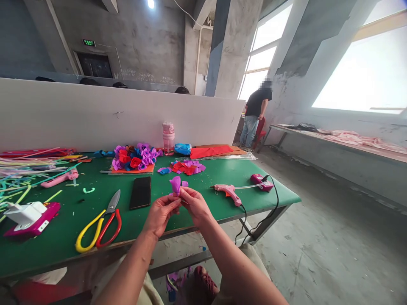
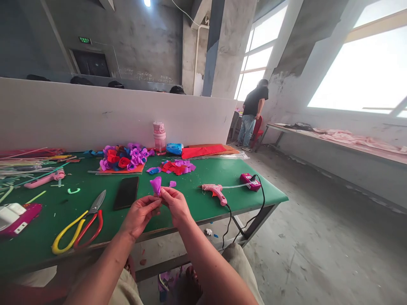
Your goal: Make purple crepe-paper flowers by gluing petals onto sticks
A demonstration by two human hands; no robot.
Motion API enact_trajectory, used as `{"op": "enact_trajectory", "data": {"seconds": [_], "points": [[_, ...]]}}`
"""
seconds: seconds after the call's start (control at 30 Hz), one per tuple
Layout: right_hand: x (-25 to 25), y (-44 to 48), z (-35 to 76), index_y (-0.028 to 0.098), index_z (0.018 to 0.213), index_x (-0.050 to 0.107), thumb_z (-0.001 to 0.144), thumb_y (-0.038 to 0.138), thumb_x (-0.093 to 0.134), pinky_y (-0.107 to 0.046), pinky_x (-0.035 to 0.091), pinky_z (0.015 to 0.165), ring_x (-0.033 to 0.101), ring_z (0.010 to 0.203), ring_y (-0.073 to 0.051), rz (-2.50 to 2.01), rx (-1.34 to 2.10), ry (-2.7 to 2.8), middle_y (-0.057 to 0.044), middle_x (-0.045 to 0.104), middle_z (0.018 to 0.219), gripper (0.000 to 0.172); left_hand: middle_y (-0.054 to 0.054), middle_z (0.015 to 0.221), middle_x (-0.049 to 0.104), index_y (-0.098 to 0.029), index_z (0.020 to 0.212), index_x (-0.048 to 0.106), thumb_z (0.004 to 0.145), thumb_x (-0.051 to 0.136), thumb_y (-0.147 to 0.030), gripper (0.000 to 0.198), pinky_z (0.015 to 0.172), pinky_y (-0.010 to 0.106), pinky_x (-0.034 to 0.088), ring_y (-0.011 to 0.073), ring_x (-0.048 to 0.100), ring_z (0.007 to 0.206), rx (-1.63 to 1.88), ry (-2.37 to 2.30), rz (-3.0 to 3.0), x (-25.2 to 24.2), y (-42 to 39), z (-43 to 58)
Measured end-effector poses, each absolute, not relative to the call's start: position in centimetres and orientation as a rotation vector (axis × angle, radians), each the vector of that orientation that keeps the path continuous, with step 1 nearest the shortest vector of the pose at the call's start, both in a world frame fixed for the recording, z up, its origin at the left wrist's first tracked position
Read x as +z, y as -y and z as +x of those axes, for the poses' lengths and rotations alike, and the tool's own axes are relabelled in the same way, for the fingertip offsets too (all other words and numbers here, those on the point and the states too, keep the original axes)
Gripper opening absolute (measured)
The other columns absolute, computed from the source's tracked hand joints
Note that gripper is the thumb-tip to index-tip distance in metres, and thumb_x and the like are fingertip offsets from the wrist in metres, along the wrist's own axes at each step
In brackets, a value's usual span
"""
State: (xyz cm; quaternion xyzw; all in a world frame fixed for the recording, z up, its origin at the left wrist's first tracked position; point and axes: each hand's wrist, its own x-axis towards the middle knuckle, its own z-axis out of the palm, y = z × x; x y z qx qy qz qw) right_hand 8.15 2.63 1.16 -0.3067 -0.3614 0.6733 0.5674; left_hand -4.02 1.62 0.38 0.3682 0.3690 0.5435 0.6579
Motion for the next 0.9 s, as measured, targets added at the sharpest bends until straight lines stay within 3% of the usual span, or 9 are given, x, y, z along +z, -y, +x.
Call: {"op": "enact_trajectory", "data": {"seconds": [0.53,0.77,0.9], "points": [[-0.1,-3.0,8.1,0.018,0.077,0.062,0.059,0.036,0.081,-0.024,0.042,0.057,0.056,0.061,-0.012,-0.653,1.648,0.806,-0.001,0.067,0.071,0.032,0.002,0.062,0.065,-0.014,0.062,0.07,0.049,0.085,-0.031,0.027,0.052,0.021,0.045,0.0111,0.055,0.058,1.352,-0.985,0.895,-0.3,-2.0,-3.4],[-0.4,-2.5,8.0,0.015,0.074,0.068,0.059,0.036,0.08,-0.026,0.044,0.065,0.054,0.062,-0.01,-0.718,1.578,0.869,-0.001,0.065,0.071,0.028,0.0,0.057,0.063,-0.015,0.063,0.071,0.055,0.081,-0.036,0.024,0.053,0.022,0.042,0.0087,0.048,0.05,1.422,-1.076,1.103,-0.1,-1.9,-3.2],[-0.3,-2.7,8.3,0.016,0.07,0.068,0.061,0.04,0.078,-0.027,0.044,0.07,0.056,0.065,-0.012,-0.804,1.467,0.902,-0.001,0.065,0.067,0.027,0.002,0.068,0.068,-0.016,0.076,0.074,0.057,0.08,-0.034,0.027,0.059,0.023,0.045,0.0127,0.055,0.061,1.322,-1.064,1.209,0.5,-1.9,-4.1]]}}
